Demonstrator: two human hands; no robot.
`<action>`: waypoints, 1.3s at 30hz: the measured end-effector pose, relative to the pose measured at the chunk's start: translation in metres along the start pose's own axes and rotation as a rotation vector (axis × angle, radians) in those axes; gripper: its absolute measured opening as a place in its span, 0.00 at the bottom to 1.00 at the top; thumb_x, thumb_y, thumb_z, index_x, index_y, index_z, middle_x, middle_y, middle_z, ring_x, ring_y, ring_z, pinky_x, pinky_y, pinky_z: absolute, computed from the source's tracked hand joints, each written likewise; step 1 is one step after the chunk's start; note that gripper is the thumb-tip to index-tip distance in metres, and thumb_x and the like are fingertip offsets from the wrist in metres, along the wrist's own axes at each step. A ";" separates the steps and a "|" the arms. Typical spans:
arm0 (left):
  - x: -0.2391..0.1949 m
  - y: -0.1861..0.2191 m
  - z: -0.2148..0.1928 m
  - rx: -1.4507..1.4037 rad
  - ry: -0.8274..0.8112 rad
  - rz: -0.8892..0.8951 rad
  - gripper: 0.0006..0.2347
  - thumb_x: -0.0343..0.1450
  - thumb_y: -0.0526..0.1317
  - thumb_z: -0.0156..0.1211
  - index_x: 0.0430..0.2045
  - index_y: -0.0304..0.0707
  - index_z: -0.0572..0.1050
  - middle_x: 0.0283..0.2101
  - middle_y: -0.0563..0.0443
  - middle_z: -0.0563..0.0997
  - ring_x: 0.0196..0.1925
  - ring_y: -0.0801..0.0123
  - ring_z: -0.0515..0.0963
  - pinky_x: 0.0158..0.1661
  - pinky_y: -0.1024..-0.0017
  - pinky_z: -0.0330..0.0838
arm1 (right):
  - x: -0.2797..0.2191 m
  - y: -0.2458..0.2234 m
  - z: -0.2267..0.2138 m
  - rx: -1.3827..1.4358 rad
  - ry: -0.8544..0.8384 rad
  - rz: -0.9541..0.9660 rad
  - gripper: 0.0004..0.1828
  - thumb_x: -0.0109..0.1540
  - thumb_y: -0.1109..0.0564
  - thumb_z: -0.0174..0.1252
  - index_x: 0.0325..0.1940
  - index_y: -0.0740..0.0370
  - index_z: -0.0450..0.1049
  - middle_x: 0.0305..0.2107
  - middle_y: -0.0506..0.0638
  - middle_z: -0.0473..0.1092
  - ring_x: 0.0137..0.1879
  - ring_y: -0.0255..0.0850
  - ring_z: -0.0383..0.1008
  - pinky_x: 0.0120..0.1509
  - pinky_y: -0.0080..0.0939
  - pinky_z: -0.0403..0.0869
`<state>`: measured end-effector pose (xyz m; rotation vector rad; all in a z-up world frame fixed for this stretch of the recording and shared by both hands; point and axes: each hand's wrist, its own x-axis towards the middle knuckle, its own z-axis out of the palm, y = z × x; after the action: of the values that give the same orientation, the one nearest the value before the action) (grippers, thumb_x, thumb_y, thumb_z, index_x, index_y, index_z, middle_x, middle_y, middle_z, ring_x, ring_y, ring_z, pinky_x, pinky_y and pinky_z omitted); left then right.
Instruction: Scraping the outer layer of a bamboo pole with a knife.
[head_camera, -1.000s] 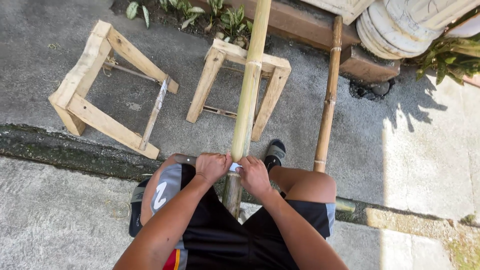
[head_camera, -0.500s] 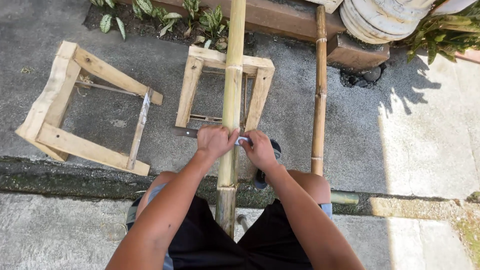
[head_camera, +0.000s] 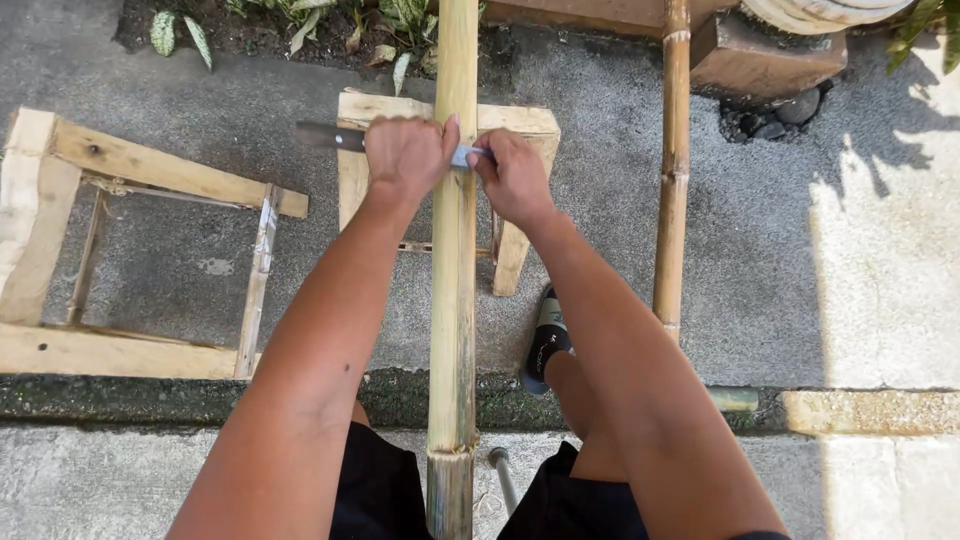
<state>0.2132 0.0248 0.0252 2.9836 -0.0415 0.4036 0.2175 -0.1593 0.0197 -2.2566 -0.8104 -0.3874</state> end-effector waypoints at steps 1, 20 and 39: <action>0.010 -0.003 0.005 -0.002 -0.010 0.002 0.27 0.80 0.55 0.43 0.11 0.47 0.80 0.14 0.50 0.78 0.15 0.61 0.76 0.29 0.61 0.69 | 0.007 0.006 0.001 0.002 -0.004 0.009 0.09 0.64 0.58 0.63 0.40 0.66 0.72 0.34 0.60 0.73 0.40 0.57 0.75 0.46 0.54 0.71; 0.029 -0.021 0.034 0.058 0.464 0.234 0.24 0.78 0.46 0.51 0.07 0.49 0.76 0.13 0.55 0.77 0.14 0.66 0.74 0.26 0.66 0.68 | 0.022 0.029 0.017 -0.114 -0.005 -0.082 0.07 0.68 0.57 0.60 0.44 0.62 0.69 0.36 0.53 0.71 0.45 0.51 0.70 0.52 0.51 0.64; 0.024 -0.018 0.026 0.081 0.394 0.200 0.27 0.79 0.47 0.49 0.02 0.53 0.72 0.08 0.59 0.72 0.08 0.70 0.69 0.21 0.68 0.67 | 0.024 0.025 0.015 -0.134 -0.144 0.044 0.07 0.69 0.55 0.57 0.43 0.60 0.69 0.33 0.51 0.71 0.43 0.47 0.70 0.52 0.49 0.62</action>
<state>0.2443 0.0385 0.0048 2.9255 -0.2903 1.0293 0.2527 -0.1523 0.0076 -2.4450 -0.8282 -0.2680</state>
